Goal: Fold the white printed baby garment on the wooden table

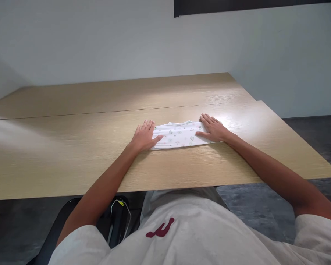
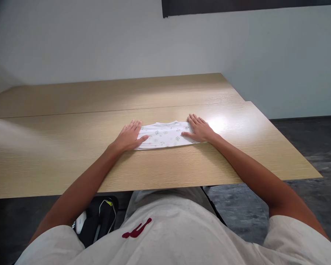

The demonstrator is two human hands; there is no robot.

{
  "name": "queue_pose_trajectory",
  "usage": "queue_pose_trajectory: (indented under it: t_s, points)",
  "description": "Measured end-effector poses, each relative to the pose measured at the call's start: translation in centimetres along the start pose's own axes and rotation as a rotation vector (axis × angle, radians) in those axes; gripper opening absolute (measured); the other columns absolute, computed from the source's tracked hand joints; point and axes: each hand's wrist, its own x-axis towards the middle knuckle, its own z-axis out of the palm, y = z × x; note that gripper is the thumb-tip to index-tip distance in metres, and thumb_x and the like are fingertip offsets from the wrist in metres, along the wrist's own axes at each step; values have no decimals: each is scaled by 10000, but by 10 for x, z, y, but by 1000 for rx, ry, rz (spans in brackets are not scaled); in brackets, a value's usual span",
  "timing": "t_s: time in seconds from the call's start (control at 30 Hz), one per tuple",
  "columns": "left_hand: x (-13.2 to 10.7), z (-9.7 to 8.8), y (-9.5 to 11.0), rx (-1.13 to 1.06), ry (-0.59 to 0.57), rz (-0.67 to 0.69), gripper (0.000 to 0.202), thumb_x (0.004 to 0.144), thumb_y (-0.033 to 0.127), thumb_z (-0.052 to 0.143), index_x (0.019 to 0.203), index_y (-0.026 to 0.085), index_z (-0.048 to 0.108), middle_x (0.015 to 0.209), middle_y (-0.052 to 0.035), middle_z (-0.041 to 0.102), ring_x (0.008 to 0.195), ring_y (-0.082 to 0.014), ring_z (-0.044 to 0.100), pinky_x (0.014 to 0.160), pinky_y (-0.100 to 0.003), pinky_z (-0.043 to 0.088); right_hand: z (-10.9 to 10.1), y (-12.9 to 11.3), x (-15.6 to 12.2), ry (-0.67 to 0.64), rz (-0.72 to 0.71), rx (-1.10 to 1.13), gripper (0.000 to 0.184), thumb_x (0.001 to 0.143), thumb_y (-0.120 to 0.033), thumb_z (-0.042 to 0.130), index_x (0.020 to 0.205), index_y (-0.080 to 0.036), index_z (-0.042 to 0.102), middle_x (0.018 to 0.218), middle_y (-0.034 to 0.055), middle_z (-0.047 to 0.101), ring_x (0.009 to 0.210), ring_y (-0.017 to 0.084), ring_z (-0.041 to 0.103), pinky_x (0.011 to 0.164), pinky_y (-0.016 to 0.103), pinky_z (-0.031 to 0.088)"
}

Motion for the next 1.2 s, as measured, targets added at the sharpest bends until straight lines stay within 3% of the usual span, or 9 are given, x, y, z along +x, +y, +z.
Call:
queue_pose_trajectory:
  t_s: [0.1, 0.23, 0.37, 0.5, 0.67, 0.83, 1.07, 1.13, 1.2]
  points:
    - [0, -7, -12, -66, 5, 65, 718, 959, 599, 299, 1511, 141, 325, 1590, -130, 320, 1464, -325, 281, 1173, -484, 271, 0, 1, 0, 11, -17, 16, 949, 866, -826, 249, 1533, -152, 233, 1633, 153, 190, 1514, 318, 165, 1238, 498, 204]
    - [2, -20, -30, -175, 38, 151, 476, 905, 542, 433, 1182, 183, 578, 1246, -109, 594, 1179, -290, 517, 983, -406, 427, -4, 7, -1, 43, -62, 57, 821, 890, -777, 318, 1445, -177, 399, 1571, 147, 349, 1458, 354, 304, 1178, 519, 314]
    - [2, -30, -42, -333, -52, 107, 391, 790, 542, 584, 961, 191, 566, 970, -61, 612, 882, -239, 560, 723, -324, 436, -18, 26, -6, 48, -75, 89, 677, 871, -728, 436, 1279, -204, 565, 1377, 146, 549, 1278, 360, 490, 1013, 508, 456]
    - [0, -36, -52, -584, -167, 114, 477, 739, 561, 675, 1042, 209, 564, 932, -20, 612, 796, -196, 557, 654, -278, 413, -37, 53, -14, -86, 79, 210, 596, 780, -713, 576, 1120, -225, 611, 1109, 118, 653, 917, 287, 624, 715, 401, 492]
    - [-1, -40, -57, -799, -269, 135, 490, 762, 588, 677, 1075, 211, 662, 1022, -41, 667, 889, -217, 600, 740, -291, 460, -52, 67, -18, -296, 131, 354, 464, 772, -665, 645, 756, -210, 557, 729, 22, 564, 608, 146, 465, 548, 303, 312]
    - [-1, -41, -59, -940, -292, 108, 465, 773, 606, 668, 977, 189, 686, 974, -48, 687, 826, -199, 602, 713, -288, 466, -54, 62, -17, -211, 178, 621, 368, 824, -585, 640, 821, -218, 608, 776, 30, 601, 640, 139, 489, 560, 301, 330]
    - [3, -32, -59, -967, -192, 58, 522, 745, 542, 720, 1097, 161, 669, 961, -74, 696, 814, -200, 623, 693, -292, 484, -52, 56, -17, -147, 333, 767, 337, 787, -545, 695, 839, -211, 687, 748, 47, 633, 617, 145, 523, 540, 311, 369]
    - [6, -30, -56, -959, -54, 69, 494, 769, 522, 691, 1095, 152, 659, 1010, -89, 697, 864, -218, 638, 741, -314, 507, -49, 57, -15, -27, 310, 772, 354, 772, -557, 702, 792, -204, 676, 711, 39, 606, 596, 137, 493, 532, 311, 354]
    - [7, -32, -53, -875, 219, 113, 432, 826, 478, 630, 1117, 159, 637, 1104, -99, 678, 955, -235, 634, 830, -346, 514, -49, 57, -13, 207, 255, 748, 347, 766, -552, 699, 799, -209, 659, 706, 36, 584, 608, 148, 486, 540, 320, 365]
